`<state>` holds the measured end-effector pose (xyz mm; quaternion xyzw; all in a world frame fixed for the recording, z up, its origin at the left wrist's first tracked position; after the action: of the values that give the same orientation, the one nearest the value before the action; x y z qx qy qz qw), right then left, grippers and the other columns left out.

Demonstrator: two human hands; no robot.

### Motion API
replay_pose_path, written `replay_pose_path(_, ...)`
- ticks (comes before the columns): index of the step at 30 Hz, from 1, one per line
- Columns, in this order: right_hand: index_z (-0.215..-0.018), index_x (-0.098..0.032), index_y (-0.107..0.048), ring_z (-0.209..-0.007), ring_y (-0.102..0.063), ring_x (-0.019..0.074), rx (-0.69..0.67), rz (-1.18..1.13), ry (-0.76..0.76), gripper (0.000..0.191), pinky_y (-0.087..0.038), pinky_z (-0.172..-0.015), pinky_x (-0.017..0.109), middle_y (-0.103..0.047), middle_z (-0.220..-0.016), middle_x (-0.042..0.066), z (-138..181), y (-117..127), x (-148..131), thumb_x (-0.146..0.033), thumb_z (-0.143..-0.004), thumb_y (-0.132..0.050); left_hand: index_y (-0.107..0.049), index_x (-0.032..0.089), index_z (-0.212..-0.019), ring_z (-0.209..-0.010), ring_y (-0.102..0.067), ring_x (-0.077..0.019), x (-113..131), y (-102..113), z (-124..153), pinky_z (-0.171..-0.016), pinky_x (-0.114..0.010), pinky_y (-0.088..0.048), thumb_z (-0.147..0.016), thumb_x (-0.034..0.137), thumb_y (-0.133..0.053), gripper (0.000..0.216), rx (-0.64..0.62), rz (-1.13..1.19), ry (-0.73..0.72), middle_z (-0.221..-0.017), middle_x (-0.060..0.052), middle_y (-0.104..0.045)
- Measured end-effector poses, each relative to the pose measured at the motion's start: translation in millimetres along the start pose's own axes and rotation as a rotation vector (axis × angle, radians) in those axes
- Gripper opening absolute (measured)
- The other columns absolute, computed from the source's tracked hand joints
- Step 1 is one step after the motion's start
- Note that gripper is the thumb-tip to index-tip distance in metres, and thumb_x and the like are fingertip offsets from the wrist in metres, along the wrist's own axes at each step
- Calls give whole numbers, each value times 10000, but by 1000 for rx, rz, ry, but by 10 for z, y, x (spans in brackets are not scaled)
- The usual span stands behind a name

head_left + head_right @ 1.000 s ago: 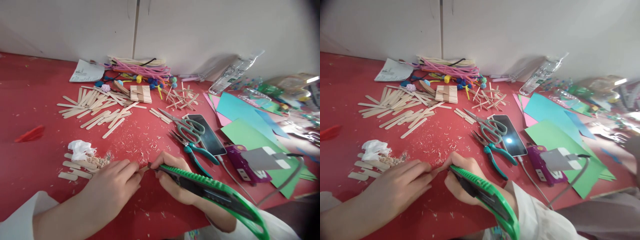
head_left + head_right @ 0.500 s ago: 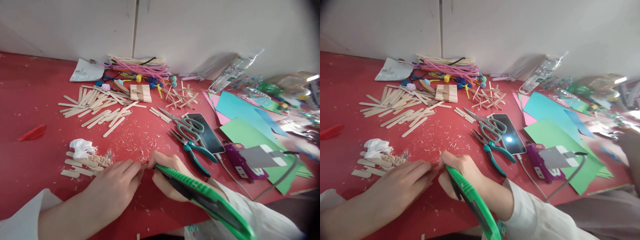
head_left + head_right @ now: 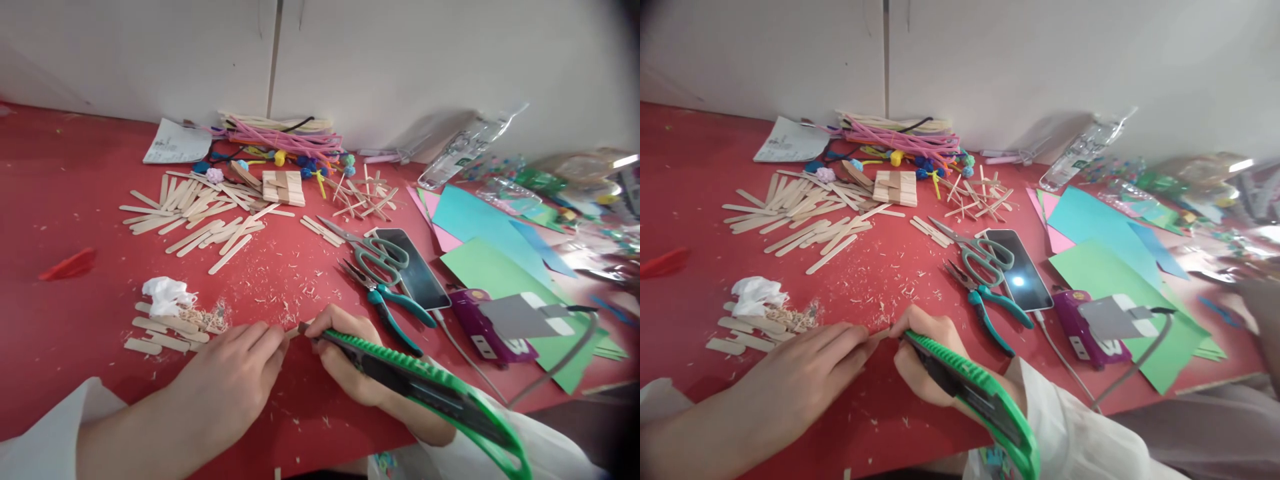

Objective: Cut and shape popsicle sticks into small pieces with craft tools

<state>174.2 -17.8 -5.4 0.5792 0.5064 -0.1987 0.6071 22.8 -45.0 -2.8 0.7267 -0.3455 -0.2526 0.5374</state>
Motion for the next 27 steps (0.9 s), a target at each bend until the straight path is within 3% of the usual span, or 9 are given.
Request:
replay_pose_path(15,-764,-205,-492,-419,-418,76,-35,-18,23,88,-365,-422,193,-480,-529,-57,-19,-36,47,-155,-730,-428,-656,129,-888,-664,-587,-183,8,7,-2,-554,-294,-458,-821,-1,-376,316,-7,-13,6,-824,-69,-668)
replay_pose_path(19,-767,-205,-491,-401,-366,70,-58,-15,5,83,-329,-412,188,-415,-491,-81,-18,-53,47,-153,-739,-432,-661,137,-875,-678,-583,-182,10,5,3,-573,-294,-448,-813,-1,-392,309,-8,-12,10,-843,-64,-671)
replay_pose_path(27,-703,-221,-414,-413,-330,64,-92,40,47,100,-306,-421,180,-383,-526,-82,-61,-97,-47,-123,-689,-424,-674,149,-788,-687,-573,-179,13,7,10,-607,-297,-446,-817,-25,-329,387,22,-13,10,-831,-66,-662)
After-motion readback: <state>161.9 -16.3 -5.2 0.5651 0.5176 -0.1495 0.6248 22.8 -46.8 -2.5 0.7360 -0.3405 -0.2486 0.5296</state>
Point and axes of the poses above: each hand's wrist, its own z-axis away from the middle knuckle, its own y-axis out of the back of the hand, x = y × z, the point moved 4 cm from there along -z, towards the middle knuckle
